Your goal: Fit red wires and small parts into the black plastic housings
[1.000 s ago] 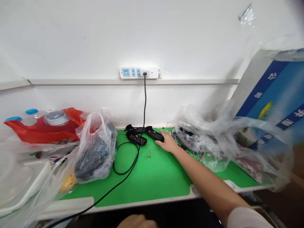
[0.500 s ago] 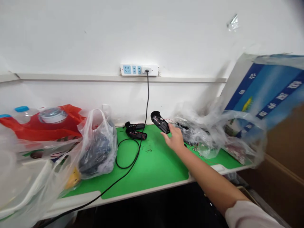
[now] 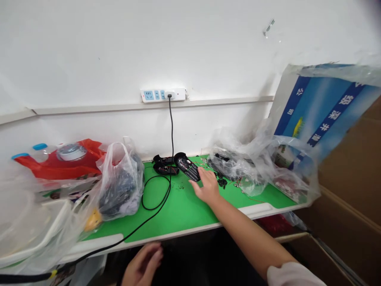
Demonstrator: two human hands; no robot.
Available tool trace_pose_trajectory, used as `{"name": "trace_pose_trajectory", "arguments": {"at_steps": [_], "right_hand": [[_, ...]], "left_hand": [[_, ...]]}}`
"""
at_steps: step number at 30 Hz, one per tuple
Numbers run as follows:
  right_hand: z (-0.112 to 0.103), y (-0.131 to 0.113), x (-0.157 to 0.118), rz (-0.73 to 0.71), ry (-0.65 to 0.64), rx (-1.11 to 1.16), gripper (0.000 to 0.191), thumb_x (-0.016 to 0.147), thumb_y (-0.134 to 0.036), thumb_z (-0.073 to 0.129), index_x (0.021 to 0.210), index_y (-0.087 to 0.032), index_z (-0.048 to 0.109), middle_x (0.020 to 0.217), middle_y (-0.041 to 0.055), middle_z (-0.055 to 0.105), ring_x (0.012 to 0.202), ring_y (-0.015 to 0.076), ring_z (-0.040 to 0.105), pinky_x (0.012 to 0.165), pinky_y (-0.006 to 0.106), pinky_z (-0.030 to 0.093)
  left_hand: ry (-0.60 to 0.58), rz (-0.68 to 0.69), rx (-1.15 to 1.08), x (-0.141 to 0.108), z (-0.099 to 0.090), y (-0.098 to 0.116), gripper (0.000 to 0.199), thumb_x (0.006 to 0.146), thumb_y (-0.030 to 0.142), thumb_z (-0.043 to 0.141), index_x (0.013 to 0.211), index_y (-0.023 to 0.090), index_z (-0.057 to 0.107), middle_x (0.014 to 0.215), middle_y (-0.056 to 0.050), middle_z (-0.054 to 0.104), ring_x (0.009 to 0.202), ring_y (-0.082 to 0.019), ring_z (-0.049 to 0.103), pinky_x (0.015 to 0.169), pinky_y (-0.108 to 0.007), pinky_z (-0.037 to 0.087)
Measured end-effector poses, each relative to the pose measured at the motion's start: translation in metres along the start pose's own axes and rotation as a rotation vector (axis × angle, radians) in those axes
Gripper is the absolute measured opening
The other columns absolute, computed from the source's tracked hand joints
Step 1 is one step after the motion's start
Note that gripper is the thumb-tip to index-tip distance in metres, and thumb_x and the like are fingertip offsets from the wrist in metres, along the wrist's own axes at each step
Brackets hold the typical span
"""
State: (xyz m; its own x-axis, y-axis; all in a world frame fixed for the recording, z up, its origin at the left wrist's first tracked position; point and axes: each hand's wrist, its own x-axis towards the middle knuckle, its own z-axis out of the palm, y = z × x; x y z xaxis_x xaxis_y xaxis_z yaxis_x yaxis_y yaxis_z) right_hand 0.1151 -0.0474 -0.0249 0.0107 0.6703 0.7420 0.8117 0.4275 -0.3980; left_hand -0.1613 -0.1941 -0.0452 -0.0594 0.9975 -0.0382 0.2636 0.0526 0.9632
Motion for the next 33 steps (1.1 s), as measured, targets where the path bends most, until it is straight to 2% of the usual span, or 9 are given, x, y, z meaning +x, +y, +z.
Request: {"name": "trace_pose_trajectory", "arguments": {"at_steps": [3,6,10,16,20,23,27,30,33], "right_hand": [[-0.003,0.000,-0.001,0.006,0.009,0.022,0.053,0.083,-0.040,0.053,0.129,-0.013,0.049,0.125,0.0174,0.057,0.115,0.0295,0.054,0.098,0.048,0.040],[-0.004,0.004,-0.003,0.006,0.026,0.021,0.051,0.084,-0.040,0.052,0.127,-0.013,0.050,0.124,0.0178,0.057,0.116,0.0291,0.054,0.098,0.048,0.041],[0.000,0.011,0.000,0.031,0.017,0.028,0.048,0.084,-0.038,0.051,0.124,-0.011,0.052,0.123,0.0190,0.058,0.116,0.0297,0.053,0.097,0.048,0.041],[0.001,0.014,0.005,0.145,0.003,0.287,0.033,0.078,-0.036,0.058,0.105,-0.016,0.062,0.103,0.0123,0.067,0.093,0.0240,0.063,0.084,0.037,0.050],[0.001,0.021,0.007,0.462,0.168,0.420,0.022,0.080,-0.038,0.055,0.069,-0.019,0.059,0.063,0.0027,0.060,0.059,0.0151,0.055,0.062,0.029,0.048],[0.005,0.031,0.012,0.759,0.258,0.622,0.022,0.075,-0.040,0.059,0.072,-0.018,0.058,0.066,0.0018,0.059,0.058,0.0139,0.054,0.053,0.026,0.046],[0.008,0.036,0.020,1.091,0.131,1.079,0.030,0.068,-0.040,0.067,0.084,-0.016,0.061,0.075,0.0052,0.066,0.057,0.0155,0.060,0.043,0.024,0.046],[0.006,0.033,0.021,1.086,-0.017,1.330,0.028,0.066,-0.035,0.073,0.083,-0.014,0.065,0.074,0.0070,0.069,0.059,0.0153,0.063,0.051,0.026,0.052],[0.003,0.031,0.020,1.063,-0.033,1.391,0.025,0.062,-0.029,0.078,0.079,-0.013,0.067,0.069,0.0052,0.069,0.056,0.0126,0.063,0.054,0.024,0.054]], "left_hand": [[-0.113,0.055,-0.377,0.042,0.070,0.046,0.049,0.074,0.044,0.066,0.117,0.022,0.058,0.112,-0.009,0.065,0.105,-0.026,0.060,0.087,-0.039,0.052],[-0.078,0.028,-0.649,0.107,0.132,0.085,0.051,0.075,0.040,0.067,0.119,0.019,0.053,0.121,-0.012,0.059,0.111,-0.025,0.057,0.092,-0.038,0.048],[-0.105,0.067,-0.831,0.172,0.177,0.111,0.039,0.070,0.032,0.071,0.103,0.017,0.057,0.102,-0.008,0.066,0.098,-0.021,0.062,0.090,-0.035,0.047],[-0.146,0.057,-0.956,0.195,0.172,0.107,0.038,0.069,0.030,0.071,0.099,0.019,0.052,0.085,-0.004,0.066,0.079,-0.020,0.066,0.078,-0.039,0.051],[-0.200,0.040,-0.933,0.201,0.155,0.105,0.039,0.071,0.032,0.069,0.103,0.022,0.050,0.085,-0.004,0.066,0.076,-0.021,0.066,0.072,-0.041,0.053],[-0.230,0.026,-0.935,0.203,0.153,0.107,0.036,0.073,0.031,0.068,0.104,0.022,0.051,0.087,-0.004,0.066,0.077,-0.021,0.066,0.072,-0.041,0.054],[-0.282,0.001,-0.919,0.201,0.157,0.106,0.034,0.074,0.031,0.068,0.102,0.022,0.051,0.086,-0.004,0.066,0.077,-0.022,0.067,0.071,-0.041,0.054],[-0.295,-0.012,-0.917,0.199,0.157,0.105,0.032,0.074,0.031,0.067,0.101,0.021,0.052,0.086,-0.004,0.066,0.075,-0.021,0.067,0.070,-0.040,0.055],[-0.279,-0.039,-0.926,0.199,0.156,0.105,0.033,0.073,0.030,0.067,0.101,0.020,0.053,0.086,-0.004,0.066,0.076,-0.021,0.067,0.071,-0.040,0.054]]}}
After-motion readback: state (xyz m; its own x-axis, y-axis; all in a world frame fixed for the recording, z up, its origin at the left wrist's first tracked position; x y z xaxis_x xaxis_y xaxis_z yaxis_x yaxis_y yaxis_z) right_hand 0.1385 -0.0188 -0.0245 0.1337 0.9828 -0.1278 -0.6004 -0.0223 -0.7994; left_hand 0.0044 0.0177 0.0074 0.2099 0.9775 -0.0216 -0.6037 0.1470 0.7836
